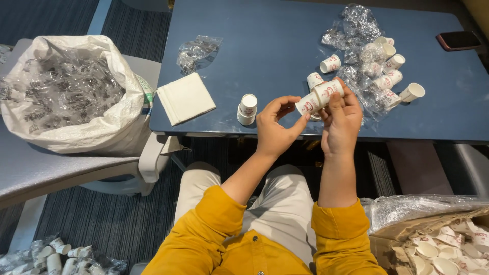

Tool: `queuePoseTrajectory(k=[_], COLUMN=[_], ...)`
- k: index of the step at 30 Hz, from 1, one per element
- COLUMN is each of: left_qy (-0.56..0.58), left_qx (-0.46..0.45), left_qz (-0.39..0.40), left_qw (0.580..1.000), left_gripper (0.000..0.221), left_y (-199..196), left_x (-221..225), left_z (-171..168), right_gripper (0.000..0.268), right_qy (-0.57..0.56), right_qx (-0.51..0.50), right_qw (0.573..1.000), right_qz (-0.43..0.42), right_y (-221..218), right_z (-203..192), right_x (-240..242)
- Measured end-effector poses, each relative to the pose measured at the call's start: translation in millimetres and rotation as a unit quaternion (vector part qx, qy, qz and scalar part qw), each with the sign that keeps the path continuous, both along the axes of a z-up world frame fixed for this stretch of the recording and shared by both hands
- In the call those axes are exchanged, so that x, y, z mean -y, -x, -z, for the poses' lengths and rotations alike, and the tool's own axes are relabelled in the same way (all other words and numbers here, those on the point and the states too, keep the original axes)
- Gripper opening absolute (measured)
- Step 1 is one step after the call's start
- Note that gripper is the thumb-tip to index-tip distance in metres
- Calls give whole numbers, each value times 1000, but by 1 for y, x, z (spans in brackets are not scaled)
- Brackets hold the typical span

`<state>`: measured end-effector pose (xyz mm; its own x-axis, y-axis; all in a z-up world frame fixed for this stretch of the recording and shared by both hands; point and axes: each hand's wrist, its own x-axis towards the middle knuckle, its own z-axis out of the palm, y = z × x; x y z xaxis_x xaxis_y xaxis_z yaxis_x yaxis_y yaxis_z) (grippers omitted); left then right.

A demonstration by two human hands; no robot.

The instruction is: The recorder is packaging small paper cups into a plastic sleeve.

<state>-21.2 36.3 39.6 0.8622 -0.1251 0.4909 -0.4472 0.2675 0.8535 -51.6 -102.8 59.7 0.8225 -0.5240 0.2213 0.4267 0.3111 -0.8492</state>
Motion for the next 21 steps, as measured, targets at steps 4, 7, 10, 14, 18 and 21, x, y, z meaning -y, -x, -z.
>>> queuePoseTrajectory(k=[4, 7, 10, 14, 18, 21], left_qy=[-19, -45, -88, -97, -222, -296], left_qx=[5, -20, 51, 88, 29, 60], left_qz=[-18, -7, -33, -23, -35, -74], left_qw=[1000, 999, 994, 991, 974, 951], left_gripper=[38, 38, 36, 33, 43, 51], left_y=[-8, -22, -33, -41, -35, -39], left_x=[15, 38, 58, 75, 74, 76], left_z=[17, 39, 50, 57, 49, 64], right_gripper=[42, 44, 42, 43, 45, 45], right_qy=[10, 97, 95, 126, 41, 106], right_qx=[13, 54, 45, 25, -56, -15], right_qw=[999, 986, 982, 977, 988, 983], right_qz=[32, 127, 157, 168, 138, 148], right_y=[4, 8, 10, 6, -4, -3], right_z=[0, 9, 18, 38, 52, 57], right_x=[18, 35, 46, 60, 65, 55])
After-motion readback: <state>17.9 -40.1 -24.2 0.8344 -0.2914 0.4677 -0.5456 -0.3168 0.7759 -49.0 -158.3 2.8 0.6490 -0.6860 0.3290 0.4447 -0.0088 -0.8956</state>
